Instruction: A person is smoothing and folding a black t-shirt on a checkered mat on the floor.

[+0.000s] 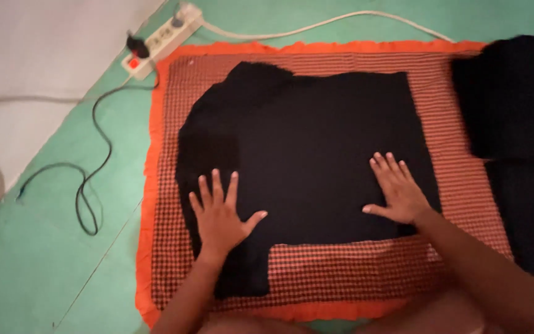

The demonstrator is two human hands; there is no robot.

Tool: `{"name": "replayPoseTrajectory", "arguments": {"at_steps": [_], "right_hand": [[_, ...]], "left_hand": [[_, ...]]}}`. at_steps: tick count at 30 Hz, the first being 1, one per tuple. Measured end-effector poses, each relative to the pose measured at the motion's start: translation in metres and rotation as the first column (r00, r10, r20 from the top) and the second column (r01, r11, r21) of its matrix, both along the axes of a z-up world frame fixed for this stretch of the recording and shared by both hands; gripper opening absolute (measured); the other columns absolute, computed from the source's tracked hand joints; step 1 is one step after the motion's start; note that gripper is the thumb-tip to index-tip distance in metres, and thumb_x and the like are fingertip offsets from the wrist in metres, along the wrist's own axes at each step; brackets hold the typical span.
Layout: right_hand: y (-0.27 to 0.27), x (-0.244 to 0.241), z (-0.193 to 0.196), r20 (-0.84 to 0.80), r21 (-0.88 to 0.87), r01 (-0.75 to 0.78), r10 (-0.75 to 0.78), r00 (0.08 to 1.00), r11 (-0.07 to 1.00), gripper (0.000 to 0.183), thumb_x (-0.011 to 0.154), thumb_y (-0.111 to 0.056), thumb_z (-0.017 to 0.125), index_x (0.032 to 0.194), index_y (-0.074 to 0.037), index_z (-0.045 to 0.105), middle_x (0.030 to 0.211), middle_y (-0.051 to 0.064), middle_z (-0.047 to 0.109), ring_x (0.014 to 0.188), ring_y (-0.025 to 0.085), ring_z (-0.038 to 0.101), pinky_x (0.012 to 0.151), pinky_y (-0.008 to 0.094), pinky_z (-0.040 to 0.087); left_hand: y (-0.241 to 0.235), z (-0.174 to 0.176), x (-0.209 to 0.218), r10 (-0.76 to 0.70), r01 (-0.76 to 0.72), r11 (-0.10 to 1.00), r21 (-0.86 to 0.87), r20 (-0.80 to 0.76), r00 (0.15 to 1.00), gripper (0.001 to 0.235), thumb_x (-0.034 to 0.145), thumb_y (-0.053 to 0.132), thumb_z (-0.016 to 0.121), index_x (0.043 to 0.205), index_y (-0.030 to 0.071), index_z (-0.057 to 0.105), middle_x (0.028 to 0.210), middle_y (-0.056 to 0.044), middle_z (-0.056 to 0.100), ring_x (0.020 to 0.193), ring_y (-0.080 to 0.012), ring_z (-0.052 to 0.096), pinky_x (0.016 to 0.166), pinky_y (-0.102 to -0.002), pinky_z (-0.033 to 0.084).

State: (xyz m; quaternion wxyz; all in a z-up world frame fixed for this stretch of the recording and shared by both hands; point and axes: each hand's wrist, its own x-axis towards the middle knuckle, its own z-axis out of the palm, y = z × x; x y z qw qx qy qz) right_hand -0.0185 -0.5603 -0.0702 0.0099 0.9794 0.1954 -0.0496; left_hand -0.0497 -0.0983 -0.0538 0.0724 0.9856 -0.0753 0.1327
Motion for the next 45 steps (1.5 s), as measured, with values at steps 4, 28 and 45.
{"name": "replayPoseTrajectory", "arguments": {"at_steps": [4, 28, 45], "right_hand": [[-0.071, -0.005, -0.007, -0.029, -0.033, 0.167, -0.168, 0.985, 0.985, 0.128, 0.072, -0.091, 0.053, 0.167, -0.016, 0.010, 0.173, 0.009, 0.009, 0.158, 0.035, 0.009, 0.128, 0.055, 0.011], [-0.016, -0.022, 0.030, -0.034, 0.101, 0.037, -0.034, 0.999, 0.994, 0.114, 0.085, -0.088, 0.036, 0.159, -0.002, 0.024, 0.165, 0.029, 0.016, 0.153, 0.049, 0.011, 0.123, 0.063, 0.009], [-0.031, 0.002, 0.067, -0.182, 0.253, 0.233, -0.191, 0.965, 0.939, 0.047, 0.083, -0.037, 0.071, 0.124, -0.015, 0.070, 0.147, 0.013, 0.053, 0.141, 0.042, 0.038, 0.112, 0.074, 0.024]], "left_hand": [[-0.001, -0.001, -0.002, -0.037, 0.037, 0.999, 0.012, 0.024, 0.999, 0.119, 0.068, 0.093, 0.055, 0.160, 0.019, 0.042, 0.162, -0.025, 0.038, 0.147, -0.0522, 0.036, 0.110, -0.072, 0.031], [-0.357, -0.017, 0.179, -0.570, 0.555, 0.820, -0.139, -0.276, 0.774, 0.060, 0.100, 0.043, 0.059, 0.157, 0.035, 0.042, 0.163, -0.010, 0.039, 0.154, -0.0381, 0.031, 0.116, -0.075, 0.026], [-0.445, -0.014, 0.319, -0.623, 0.647, 0.763, 0.000, 0.270, 0.734, 0.031, 0.067, 0.008, 0.064, 0.098, 0.012, 0.069, 0.083, -0.009, 0.060, 0.080, -0.0383, 0.062, 0.057, -0.052, 0.046]]}}
